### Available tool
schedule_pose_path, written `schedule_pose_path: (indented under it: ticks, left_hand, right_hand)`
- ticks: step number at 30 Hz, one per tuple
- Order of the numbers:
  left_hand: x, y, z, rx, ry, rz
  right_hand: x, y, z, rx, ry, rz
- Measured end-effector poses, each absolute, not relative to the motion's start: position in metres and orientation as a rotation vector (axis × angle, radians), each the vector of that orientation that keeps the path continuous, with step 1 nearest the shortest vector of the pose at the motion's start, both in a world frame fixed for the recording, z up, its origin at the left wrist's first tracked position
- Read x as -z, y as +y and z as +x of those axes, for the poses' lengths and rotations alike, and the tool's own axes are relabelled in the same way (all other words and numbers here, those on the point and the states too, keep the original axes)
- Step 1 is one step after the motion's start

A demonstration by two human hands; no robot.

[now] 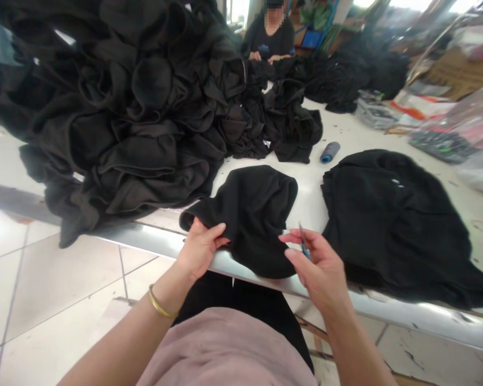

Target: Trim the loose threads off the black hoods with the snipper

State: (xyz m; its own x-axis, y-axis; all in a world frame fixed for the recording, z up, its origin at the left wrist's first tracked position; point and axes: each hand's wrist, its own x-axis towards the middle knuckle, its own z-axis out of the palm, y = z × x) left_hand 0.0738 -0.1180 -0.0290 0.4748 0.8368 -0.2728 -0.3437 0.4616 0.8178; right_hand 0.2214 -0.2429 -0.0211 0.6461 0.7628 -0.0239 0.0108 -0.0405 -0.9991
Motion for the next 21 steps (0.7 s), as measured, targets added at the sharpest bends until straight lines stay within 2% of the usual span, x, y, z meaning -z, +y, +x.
schedule_pose_path:
  ticks: [4,10,12,17,21]
  left_hand:
    - [0.015,-0.139,0.094,-0.626,0.551,1.130]
    - [0.027,-0.101,0.079,-0.814,0.805,1.803]
    - [0.033,-0.091,0.073,-0.811,0.872,1.773]
    - [0.032,-0.106,0.065,-0.609,0.727,1.208]
    - [0.023,-0.117,0.049,-0.365,0.797,1.408]
  right_hand:
    - [0.021,-0.209,0.208,-0.898,-0.434,-1.355]
    - [0.020,-0.230,0.255,-0.669,-0.047,-1.372]
    - [0.023,-0.243,0.266,-0.631,-0.010,-1.394]
    - [0.037,-0.252,0.259,-0.574,-0.146,-1.541]
    - [0.040,-0.251,0.257,-0.424,-0.302,-1.626]
